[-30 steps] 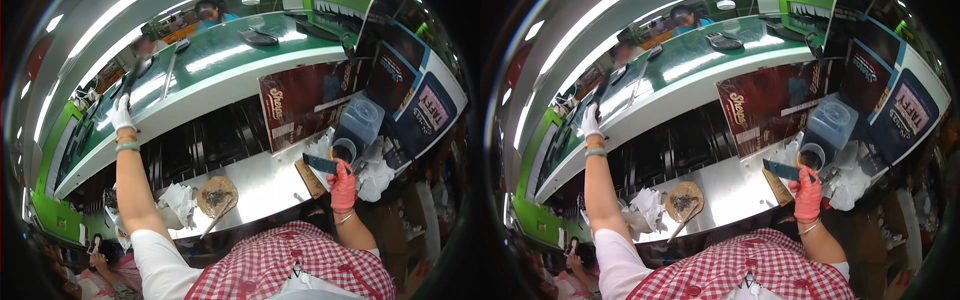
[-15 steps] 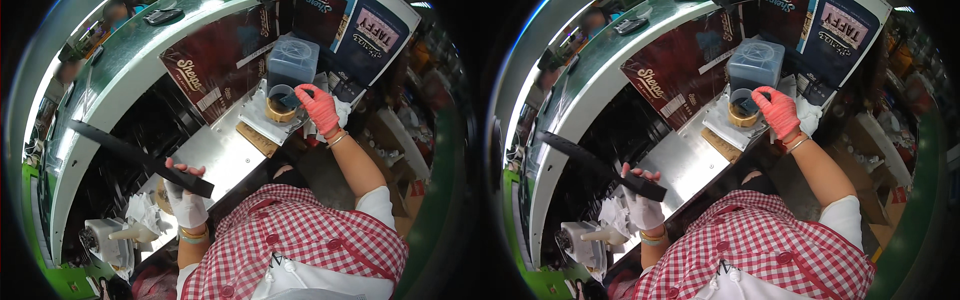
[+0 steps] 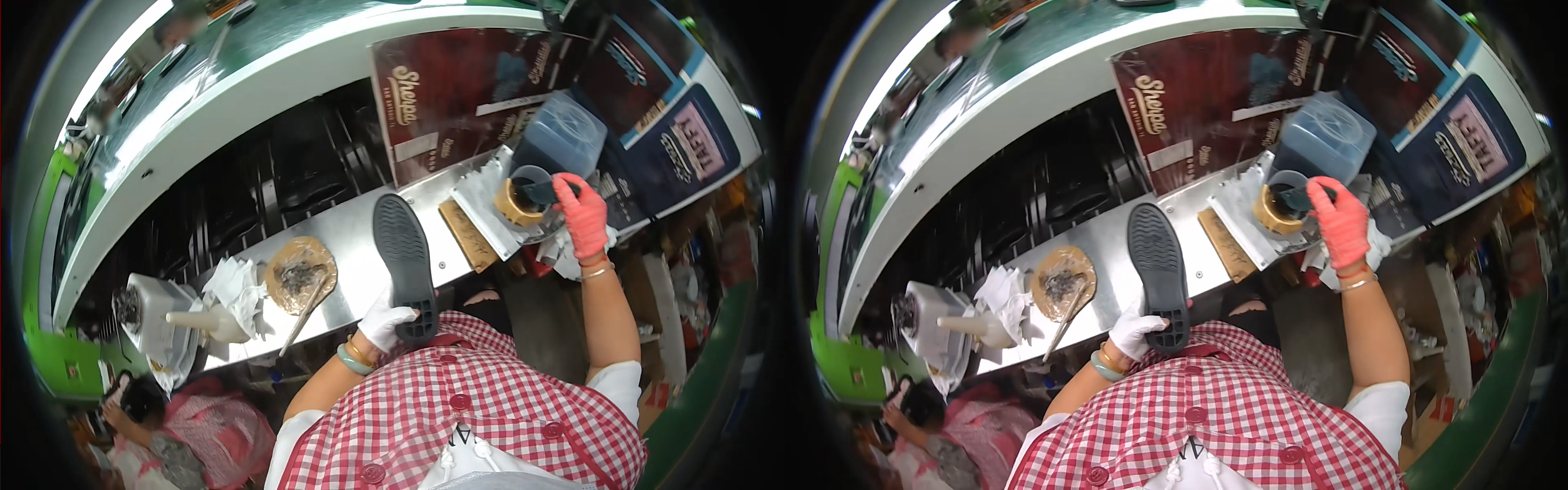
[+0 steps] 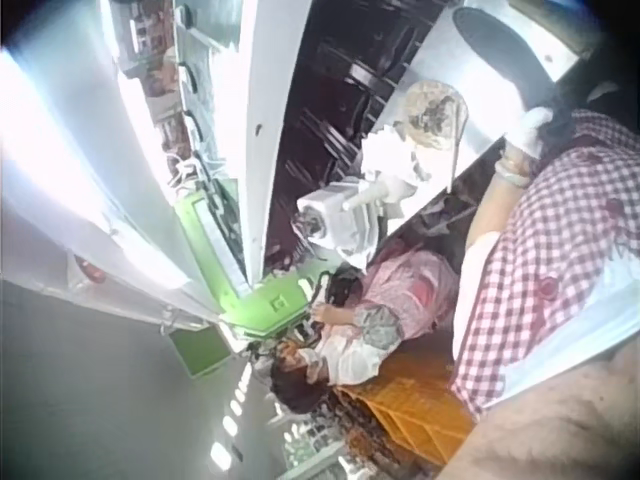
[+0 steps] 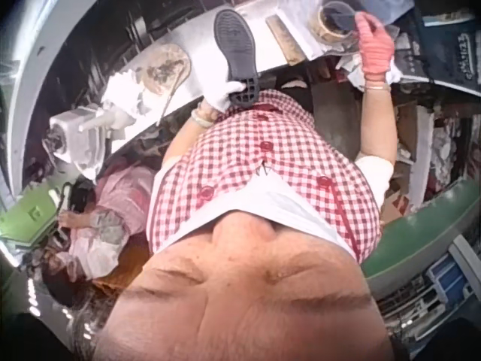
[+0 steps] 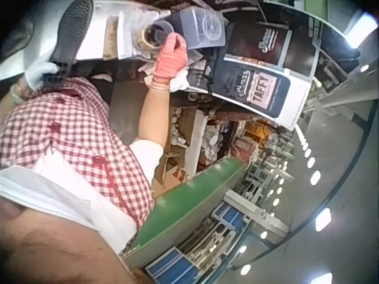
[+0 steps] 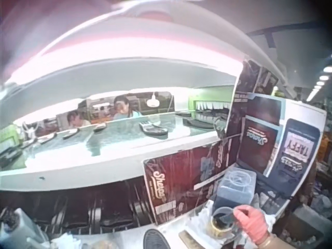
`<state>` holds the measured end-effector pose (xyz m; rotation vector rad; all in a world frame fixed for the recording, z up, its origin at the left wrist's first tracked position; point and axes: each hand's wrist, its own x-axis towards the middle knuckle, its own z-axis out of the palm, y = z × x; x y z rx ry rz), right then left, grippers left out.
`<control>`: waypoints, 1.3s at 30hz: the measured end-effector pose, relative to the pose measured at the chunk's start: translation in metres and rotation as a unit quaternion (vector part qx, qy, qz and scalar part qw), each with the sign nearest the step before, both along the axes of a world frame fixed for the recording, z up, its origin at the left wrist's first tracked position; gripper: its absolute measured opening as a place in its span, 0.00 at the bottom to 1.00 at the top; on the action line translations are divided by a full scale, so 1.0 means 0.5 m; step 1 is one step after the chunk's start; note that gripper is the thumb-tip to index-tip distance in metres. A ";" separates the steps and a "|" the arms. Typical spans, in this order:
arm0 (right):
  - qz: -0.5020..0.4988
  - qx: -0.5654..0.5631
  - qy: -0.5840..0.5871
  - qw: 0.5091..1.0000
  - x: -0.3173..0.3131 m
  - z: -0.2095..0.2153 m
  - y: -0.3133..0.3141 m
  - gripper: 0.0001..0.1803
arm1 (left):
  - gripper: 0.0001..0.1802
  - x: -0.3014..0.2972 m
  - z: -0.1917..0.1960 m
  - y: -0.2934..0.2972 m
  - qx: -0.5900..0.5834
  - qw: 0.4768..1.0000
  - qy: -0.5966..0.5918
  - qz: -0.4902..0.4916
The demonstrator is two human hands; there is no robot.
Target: The person scrubs the soles of black slipper-style shoes with a blue scrubbing tool. They repeatedly pick up a slipper from a green conveyor belt, scrub the sole, and place it back on the belt.
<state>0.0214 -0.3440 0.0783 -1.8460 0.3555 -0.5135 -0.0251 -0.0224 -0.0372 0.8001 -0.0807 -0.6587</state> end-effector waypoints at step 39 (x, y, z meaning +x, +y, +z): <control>0.032 0.092 0.007 0.995 0.005 -0.020 -0.056 0.15 | 0.30 0.008 0.076 -0.052 -0.071 0.991 0.079 0.078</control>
